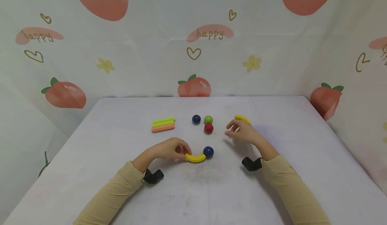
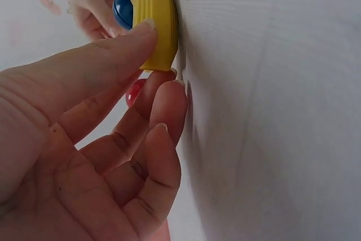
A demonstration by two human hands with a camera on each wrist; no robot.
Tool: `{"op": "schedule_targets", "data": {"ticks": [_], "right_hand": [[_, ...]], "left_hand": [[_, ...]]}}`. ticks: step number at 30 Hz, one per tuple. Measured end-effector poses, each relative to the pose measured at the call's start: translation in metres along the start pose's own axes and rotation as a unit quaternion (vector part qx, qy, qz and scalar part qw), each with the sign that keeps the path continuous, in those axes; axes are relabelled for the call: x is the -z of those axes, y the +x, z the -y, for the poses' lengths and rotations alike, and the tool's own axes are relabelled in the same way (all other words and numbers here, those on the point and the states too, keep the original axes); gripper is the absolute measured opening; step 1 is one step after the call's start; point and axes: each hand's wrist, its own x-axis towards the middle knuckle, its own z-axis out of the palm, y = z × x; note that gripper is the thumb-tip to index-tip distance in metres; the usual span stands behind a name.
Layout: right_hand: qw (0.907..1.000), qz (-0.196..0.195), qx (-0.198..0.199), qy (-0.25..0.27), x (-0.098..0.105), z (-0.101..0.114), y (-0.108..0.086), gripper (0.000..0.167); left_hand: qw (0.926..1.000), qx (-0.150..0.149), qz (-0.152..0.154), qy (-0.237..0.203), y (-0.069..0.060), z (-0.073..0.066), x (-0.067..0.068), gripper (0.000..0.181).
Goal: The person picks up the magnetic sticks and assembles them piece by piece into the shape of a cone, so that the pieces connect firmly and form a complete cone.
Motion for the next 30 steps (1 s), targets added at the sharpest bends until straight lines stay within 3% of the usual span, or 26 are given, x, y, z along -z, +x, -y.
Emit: {"op": "schedule_targets", "data": {"ticks": [5,10,21,30], "right_hand": [[0.9974,-0.064,-0.014,-0.032,0.012,-0.011,0.002,0.026],[0.9938,-0.092,-0.041,-0.047,0.020,-0.021,0.004,0.030],[0.9914,-0.102,-0.052,-0.063,0.019,-0.030,0.008,0.033],[0.9908,-0.092,-0.058,-0.080,0.015,-0.031,0.014,0.030]], "left_hand": [[1.0000,-0.001,0.001,0.001,0.001,0.001,0.000,0.015],[1.0000,-0.001,0.002,0.000,0.001,0.002,-0.001,0.015],[0.9999,0.010,0.003,-0.011,0.003,0.002,-0.002,0.017],[0.9999,0.002,0.000,-0.010,0.003,0.002,-0.002,0.017]]}}
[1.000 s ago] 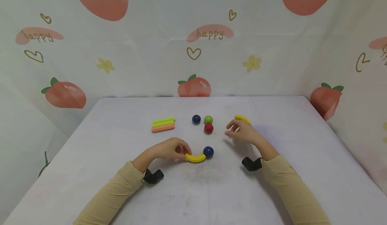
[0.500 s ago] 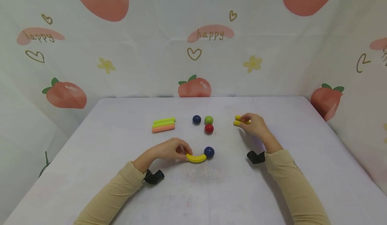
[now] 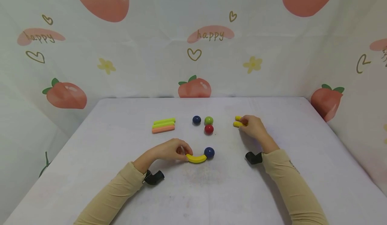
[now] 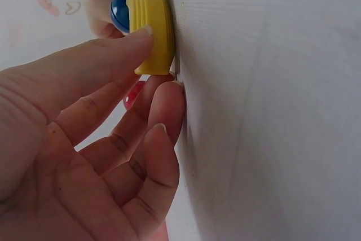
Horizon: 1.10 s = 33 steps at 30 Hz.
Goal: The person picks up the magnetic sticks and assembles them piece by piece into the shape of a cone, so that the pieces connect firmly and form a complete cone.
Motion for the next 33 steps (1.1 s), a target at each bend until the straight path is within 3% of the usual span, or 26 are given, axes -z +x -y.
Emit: {"op": "schedule_targets", "data": {"ticks": [12,27,33], "right_hand": [[0.9996,0.020,-0.018,-0.010,-0.001,0.003,-0.002,0.034],[0.9978,0.056,0.004,0.036,-0.004,0.011,-0.009,0.031],[0.9964,0.068,-0.004,0.049,-0.006,0.018,-0.011,0.030]], "left_hand": [[1.0000,0.000,0.000,0.005,0.001,0.002,-0.001,0.017],[1.0000,0.003,-0.004,0.005,0.000,0.000,0.000,0.017],[1.0000,0.000,0.001,0.006,0.001,-0.002,-0.001,0.017]]}}
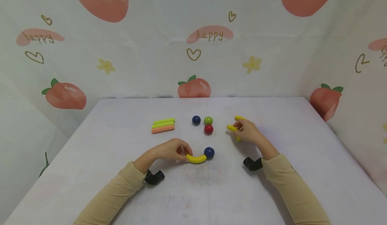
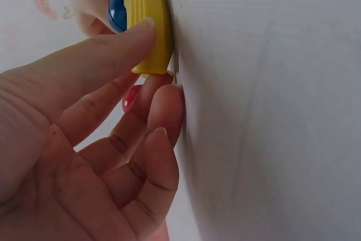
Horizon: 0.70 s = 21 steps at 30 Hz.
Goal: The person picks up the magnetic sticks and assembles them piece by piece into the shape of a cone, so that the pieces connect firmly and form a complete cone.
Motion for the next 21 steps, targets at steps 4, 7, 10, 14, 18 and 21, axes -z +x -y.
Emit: {"op": "schedule_targets", "data": {"ticks": [4,7,10,14,18,21], "right_hand": [[0.9999,0.001,0.008,0.010,-0.001,0.004,-0.003,0.028],[0.9996,0.006,0.011,0.025,-0.003,0.009,-0.005,0.028],[0.9989,0.016,0.018,0.041,-0.005,0.012,-0.007,0.028],[0.9974,0.031,0.026,0.060,-0.008,0.016,-0.010,0.030],[0.9967,0.035,0.031,0.066,-0.012,0.020,-0.014,0.031],[0.9951,0.045,0.033,0.081,-0.016,0.020,-0.015,0.031]], "left_hand": [[1.0000,-0.002,0.001,0.001,0.000,0.000,-0.001,0.016],[1.0000,-0.006,0.001,0.003,0.001,0.000,-0.001,0.016],[0.9999,-0.014,0.003,0.004,0.001,0.000,-0.002,0.016],[0.9998,-0.020,0.007,0.006,0.001,-0.001,-0.002,0.016],[0.9996,-0.025,0.008,0.008,0.001,-0.003,-0.002,0.016],[0.9995,-0.030,0.008,0.008,0.000,-0.003,-0.003,0.016]]}}
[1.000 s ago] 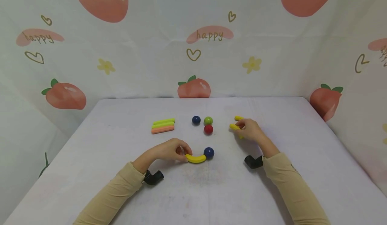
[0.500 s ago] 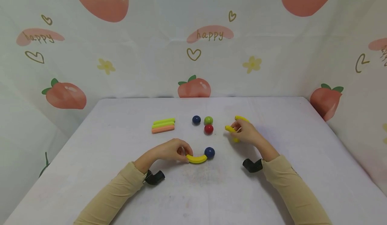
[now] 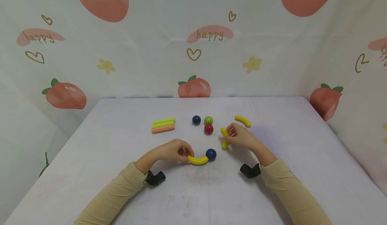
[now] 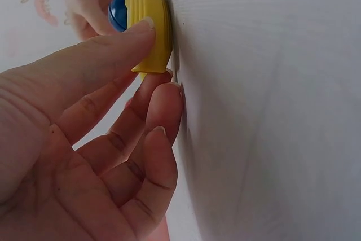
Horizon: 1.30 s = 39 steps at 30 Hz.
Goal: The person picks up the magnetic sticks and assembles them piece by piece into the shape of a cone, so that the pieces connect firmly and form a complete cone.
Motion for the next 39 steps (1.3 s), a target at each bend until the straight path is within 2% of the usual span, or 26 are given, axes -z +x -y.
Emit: {"op": "schedule_targets", "data": {"ticks": [5,9,25,34,39], "right_hand": [[0.9986,0.027,-0.002,0.046,-0.006,-0.001,-0.001,0.032],[0.9977,0.035,-0.009,0.057,-0.009,-0.001,-0.001,0.034],[0.9973,0.044,-0.018,0.055,-0.016,0.002,0.000,0.038],[0.9981,0.060,-0.011,0.011,-0.021,0.004,0.001,0.036],[0.9973,0.072,-0.010,0.007,-0.024,0.005,0.001,0.037]], "left_hand": [[1.0000,-0.005,0.000,0.000,0.000,0.001,-0.001,0.016],[1.0000,-0.008,0.002,0.000,0.000,0.000,-0.002,0.016],[1.0000,-0.004,0.005,-0.004,0.003,-0.002,-0.004,0.016],[0.9998,-0.016,0.014,0.005,0.004,-0.007,-0.006,0.017],[0.9995,-0.022,0.021,0.007,0.006,-0.010,-0.009,0.016]]}}
